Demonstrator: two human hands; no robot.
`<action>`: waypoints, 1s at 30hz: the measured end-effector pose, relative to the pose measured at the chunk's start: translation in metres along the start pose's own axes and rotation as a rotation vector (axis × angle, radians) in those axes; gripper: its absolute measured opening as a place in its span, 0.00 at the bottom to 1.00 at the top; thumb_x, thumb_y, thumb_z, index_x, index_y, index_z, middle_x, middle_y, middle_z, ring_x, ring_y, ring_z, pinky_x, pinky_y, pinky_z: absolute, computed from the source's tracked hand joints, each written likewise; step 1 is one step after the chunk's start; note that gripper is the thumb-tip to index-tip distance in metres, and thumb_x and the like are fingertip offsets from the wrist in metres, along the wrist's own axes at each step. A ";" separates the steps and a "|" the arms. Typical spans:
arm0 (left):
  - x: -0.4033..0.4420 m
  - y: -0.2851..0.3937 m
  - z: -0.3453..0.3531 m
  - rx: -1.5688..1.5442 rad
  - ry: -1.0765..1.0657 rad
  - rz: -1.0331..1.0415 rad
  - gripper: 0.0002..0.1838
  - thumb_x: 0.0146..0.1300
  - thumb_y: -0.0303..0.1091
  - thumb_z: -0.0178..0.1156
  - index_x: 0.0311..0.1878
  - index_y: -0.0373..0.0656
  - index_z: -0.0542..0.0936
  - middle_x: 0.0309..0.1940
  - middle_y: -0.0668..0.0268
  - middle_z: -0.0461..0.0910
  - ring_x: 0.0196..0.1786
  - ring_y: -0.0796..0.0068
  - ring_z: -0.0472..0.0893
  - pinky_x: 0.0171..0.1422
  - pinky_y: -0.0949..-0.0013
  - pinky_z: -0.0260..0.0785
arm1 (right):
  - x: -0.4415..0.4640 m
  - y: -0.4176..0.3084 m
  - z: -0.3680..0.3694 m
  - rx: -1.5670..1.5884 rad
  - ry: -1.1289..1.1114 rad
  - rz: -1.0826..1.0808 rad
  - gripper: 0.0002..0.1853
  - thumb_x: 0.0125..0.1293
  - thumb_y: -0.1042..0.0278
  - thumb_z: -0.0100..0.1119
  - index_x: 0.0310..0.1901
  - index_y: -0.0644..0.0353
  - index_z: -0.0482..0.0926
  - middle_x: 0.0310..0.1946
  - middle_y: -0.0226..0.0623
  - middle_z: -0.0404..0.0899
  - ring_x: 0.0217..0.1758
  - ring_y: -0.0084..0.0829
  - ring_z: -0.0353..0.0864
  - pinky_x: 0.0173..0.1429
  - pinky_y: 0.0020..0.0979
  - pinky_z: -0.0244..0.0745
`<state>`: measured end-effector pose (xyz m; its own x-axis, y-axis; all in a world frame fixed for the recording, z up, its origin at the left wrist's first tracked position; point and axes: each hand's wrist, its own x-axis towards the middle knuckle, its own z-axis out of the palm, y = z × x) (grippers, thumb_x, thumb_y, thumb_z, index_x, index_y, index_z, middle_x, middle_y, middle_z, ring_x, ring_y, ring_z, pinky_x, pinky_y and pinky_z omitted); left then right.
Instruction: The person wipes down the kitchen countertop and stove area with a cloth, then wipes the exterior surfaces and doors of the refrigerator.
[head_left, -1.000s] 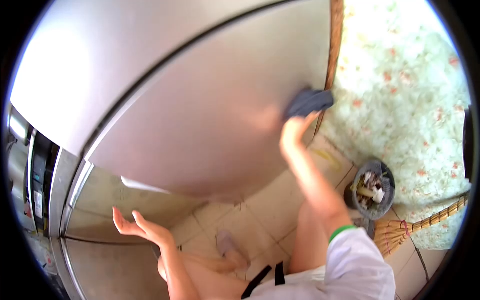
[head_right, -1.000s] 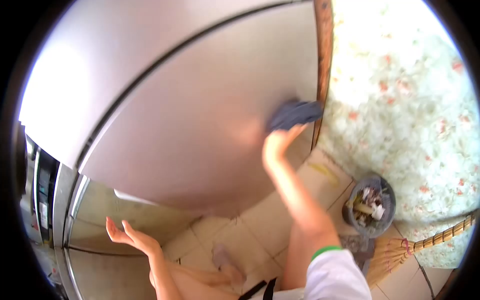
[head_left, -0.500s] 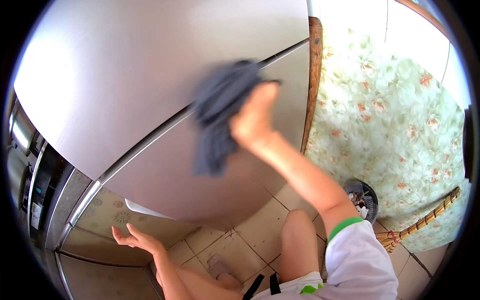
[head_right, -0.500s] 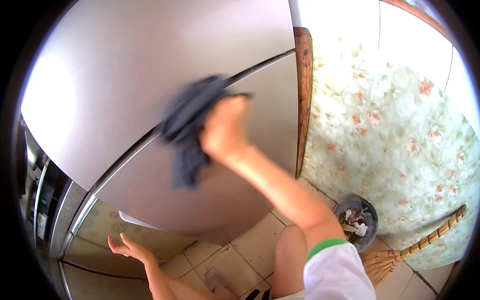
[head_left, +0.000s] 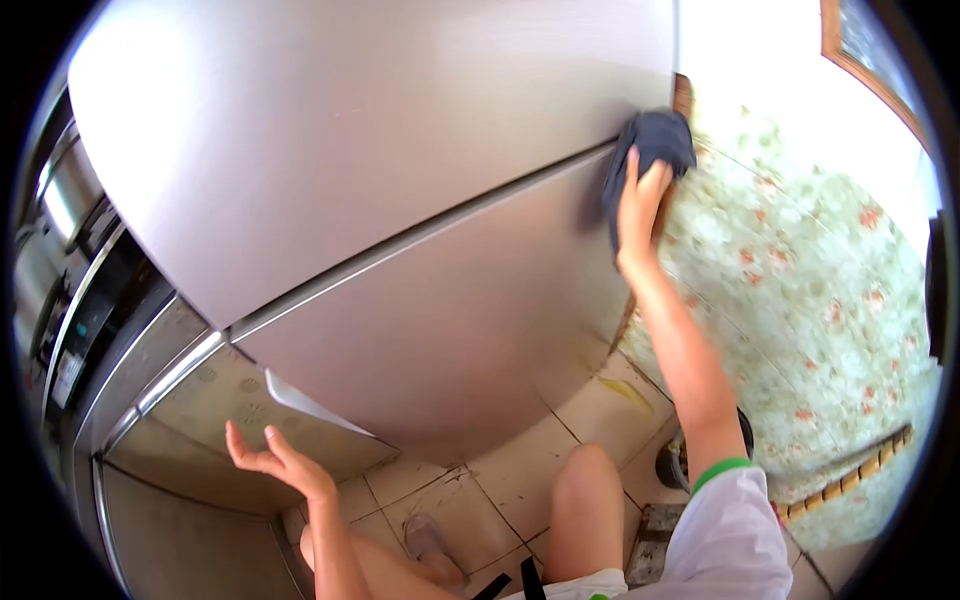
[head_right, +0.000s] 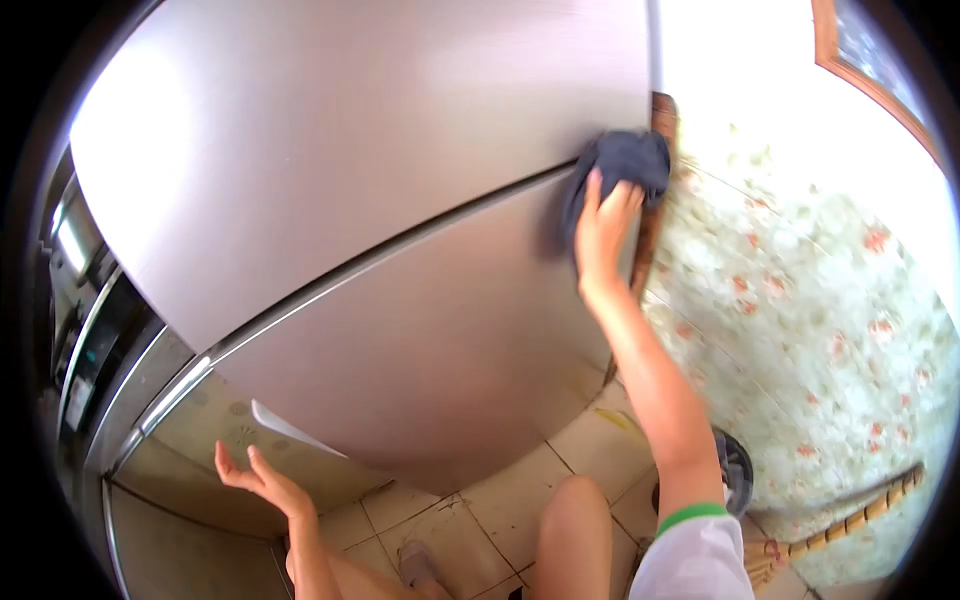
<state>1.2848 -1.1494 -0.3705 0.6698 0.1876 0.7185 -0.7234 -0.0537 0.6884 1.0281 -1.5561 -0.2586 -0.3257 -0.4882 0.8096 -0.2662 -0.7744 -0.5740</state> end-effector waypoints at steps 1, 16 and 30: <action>0.000 0.002 0.001 -0.019 -0.017 -0.001 0.28 0.65 0.27 0.48 0.68 0.37 0.55 0.69 0.56 0.54 0.72 0.61 0.52 0.76 0.56 0.40 | -0.027 -0.033 0.005 0.023 0.056 -0.193 0.19 0.74 0.59 0.47 0.54 0.69 0.69 0.52 0.53 0.69 0.60 0.51 0.65 0.67 0.47 0.54; -0.005 -0.010 0.023 0.159 0.094 -0.226 0.28 0.66 0.34 0.53 0.68 0.43 0.59 0.68 0.63 0.58 0.71 0.63 0.53 0.75 0.53 0.34 | 0.030 -0.196 0.060 0.144 0.191 -0.740 0.16 0.65 0.58 0.56 0.35 0.67 0.76 0.31 0.48 0.77 0.37 0.52 0.76 0.43 0.50 0.69; 0.000 0.004 0.024 0.101 0.194 -0.246 0.28 0.63 0.29 0.52 0.66 0.41 0.59 0.66 0.59 0.58 0.71 0.59 0.55 0.74 0.51 0.36 | -0.116 -0.361 0.093 0.328 -0.361 -1.271 0.02 0.48 0.69 0.57 0.22 0.54 0.76 0.23 0.36 0.75 0.32 0.35 0.74 0.34 0.37 0.64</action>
<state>1.2855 -1.1728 -0.3652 0.7708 0.3898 0.5039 -0.5173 -0.0789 0.8522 1.2462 -1.2573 -0.1337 0.2475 0.5895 0.7689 0.0411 -0.7993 0.5996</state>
